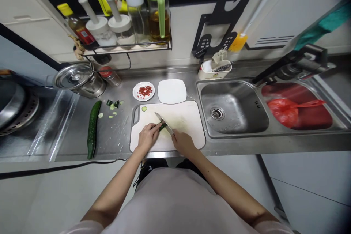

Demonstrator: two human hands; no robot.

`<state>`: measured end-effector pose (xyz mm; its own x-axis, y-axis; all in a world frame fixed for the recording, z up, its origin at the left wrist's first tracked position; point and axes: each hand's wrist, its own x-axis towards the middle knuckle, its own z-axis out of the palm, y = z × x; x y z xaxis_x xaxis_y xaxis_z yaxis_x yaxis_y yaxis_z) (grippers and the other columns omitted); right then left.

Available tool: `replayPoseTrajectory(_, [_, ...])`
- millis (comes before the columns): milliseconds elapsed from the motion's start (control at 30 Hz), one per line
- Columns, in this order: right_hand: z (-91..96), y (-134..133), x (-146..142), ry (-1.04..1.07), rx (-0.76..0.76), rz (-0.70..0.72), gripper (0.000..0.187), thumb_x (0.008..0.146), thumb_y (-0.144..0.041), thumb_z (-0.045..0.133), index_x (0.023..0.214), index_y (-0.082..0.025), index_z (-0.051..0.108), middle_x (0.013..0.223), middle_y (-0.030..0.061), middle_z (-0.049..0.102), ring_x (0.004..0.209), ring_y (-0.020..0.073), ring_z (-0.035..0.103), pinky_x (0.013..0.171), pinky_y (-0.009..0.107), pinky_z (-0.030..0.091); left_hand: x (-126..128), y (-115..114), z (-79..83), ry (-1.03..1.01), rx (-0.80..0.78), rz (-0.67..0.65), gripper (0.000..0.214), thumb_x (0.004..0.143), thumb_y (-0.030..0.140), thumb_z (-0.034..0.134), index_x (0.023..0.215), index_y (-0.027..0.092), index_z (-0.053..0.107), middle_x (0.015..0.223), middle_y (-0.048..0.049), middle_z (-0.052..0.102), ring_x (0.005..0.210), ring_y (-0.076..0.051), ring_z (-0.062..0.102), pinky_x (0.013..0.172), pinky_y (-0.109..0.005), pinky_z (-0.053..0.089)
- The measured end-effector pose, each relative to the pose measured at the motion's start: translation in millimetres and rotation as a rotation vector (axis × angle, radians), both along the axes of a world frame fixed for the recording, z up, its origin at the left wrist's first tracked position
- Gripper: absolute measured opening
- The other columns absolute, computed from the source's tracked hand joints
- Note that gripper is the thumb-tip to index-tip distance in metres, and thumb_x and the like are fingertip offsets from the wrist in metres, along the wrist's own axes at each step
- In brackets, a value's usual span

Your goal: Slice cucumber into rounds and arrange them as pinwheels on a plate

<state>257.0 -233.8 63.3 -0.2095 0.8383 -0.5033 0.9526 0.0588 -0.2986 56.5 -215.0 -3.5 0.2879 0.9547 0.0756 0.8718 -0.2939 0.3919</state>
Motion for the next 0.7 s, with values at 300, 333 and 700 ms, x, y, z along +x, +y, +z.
replayPoseTrajectory(300, [4.9, 3.4, -5.2, -0.022, -0.039, 0.028, 0.036, 0.101, -0.027, 0.026, 0.122, -0.015, 0.053, 0.098, 0.0130, 0.071, 0.094, 0.0242, 0.067, 0.076, 0.031, 0.045, 0.2, 1.0, -0.1, -0.031, 0.001, -0.004, 0.034, 0.095, 0.026, 0.049, 0.124, 0.031, 0.065, 0.105, -0.0037, 0.066, 0.093, -0.016, 0.059, 0.079, -0.027, 0.048])
replayPoseTrajectory(333, [4.5, 3.4, -5.5, -0.024, -0.036, 0.032, 0.036, 0.101, -0.027, 0.026, 0.122, -0.015, 0.052, 0.098, 0.0131, 0.071, 0.094, 0.0243, 0.067, 0.076, 0.031, 0.046, 0.1, 1.1, 0.1, -0.033, -0.001, -0.004, 0.034, 0.095, 0.026, 0.049, 0.124, 0.031, 0.066, 0.105, -0.0038, 0.066, 0.092, -0.016, 0.059, 0.079, -0.027, 0.048])
replayPoseTrajectory(700, [2.2, 1.1, -2.7, -0.006, -0.045, 0.027, 0.035, 0.100, -0.025, 0.029, 0.122, -0.014, 0.055, 0.101, 0.0148, 0.070, 0.097, 0.0240, 0.066, 0.079, 0.030, 0.046, 1.4, 1.8, -0.1, -0.052, -0.001, -0.012, 0.033, 0.095, 0.025, 0.049, 0.123, 0.030, 0.066, 0.103, -0.0044, 0.066, 0.092, -0.016, 0.058, 0.081, -0.028, 0.049])
